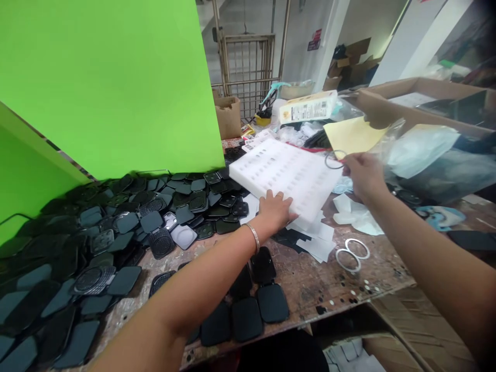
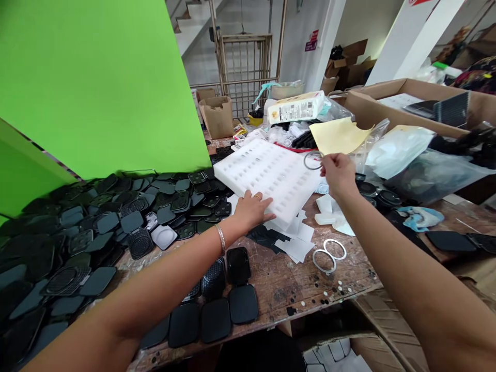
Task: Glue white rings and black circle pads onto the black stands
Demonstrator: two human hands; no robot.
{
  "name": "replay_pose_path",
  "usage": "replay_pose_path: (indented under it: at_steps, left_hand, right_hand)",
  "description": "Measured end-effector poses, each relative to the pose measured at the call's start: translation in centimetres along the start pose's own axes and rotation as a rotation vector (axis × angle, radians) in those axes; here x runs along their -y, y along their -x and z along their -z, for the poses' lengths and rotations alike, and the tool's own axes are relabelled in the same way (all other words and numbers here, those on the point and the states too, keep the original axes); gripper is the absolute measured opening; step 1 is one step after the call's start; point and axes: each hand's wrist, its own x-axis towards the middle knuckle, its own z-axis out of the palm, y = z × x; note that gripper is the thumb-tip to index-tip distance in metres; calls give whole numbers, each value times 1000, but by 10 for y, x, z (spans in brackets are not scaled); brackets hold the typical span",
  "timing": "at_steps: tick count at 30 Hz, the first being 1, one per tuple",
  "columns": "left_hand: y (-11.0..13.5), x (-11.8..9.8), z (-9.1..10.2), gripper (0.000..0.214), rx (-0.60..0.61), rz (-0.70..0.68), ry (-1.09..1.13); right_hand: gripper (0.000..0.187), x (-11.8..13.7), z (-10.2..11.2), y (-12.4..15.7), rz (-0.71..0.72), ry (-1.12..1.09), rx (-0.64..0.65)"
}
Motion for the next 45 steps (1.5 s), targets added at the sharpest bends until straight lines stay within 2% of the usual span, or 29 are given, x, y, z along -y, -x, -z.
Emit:
replay_pose_path:
  at_steps: [2,5,8,13,16,18,21,25,27,28,31,33,36,38,42,45]
  left_hand:
    - [5,7,2,52,9,-56,30]
    - [26,21,5,58,1,-111,75]
    - [67,38,6,56,-28,-97,108]
    - [152,56,0,42,-32,-58,126]
    - [191,53,-8,33,-45,-45,103]
    - [208,45,-15,33,-49,-31,82]
    - [220,31,-24,41,-46,-11,73]
    - [220,20,-33,47,-61,-5,64]
    - [218,19,-36,47,-52,-6,62]
    - [217,19,-37,46,-49,-6,61]
    - [216,20,-37,46,-48,-5,54]
    - [216,20,-35,46,-42,-7,50]
    - [215,21,-31,46,-33,-21,53]
    - [213,22,-30,49,-39,-30,64]
    - [195,28,-26,51,-55,-32,83]
    - [161,33,-21,51,-107,-59,74]
  right_hand:
    - [23,12,-8,25,-54,-81,-23]
    - [33,33,-22,67,-225,-255,85]
    - [40,53,-37,109,-350,-297,263]
    - [32,63,-69,162,-366,-114,570]
    - [25,61,-91,179,-405,-88,685]
    - [20,60,-103,185,-433,-92,717]
    - [14,57,-115,187,-480,-79,744]
    - [9,52,-124,186,-505,47,786]
    - [12,48,-126,188,-432,166,797]
    - [14,46,-127,189,-347,238,793]
    - [21,43,-128,196,36,434,741]
    - [27,44,-125,199,236,504,694]
    - [29,50,-118,189,350,508,600]
    - [26,53,-113,168,380,516,487]
    - [19,50,-114,96,372,631,266]
    - [22,42,-127,39,275,701,228]
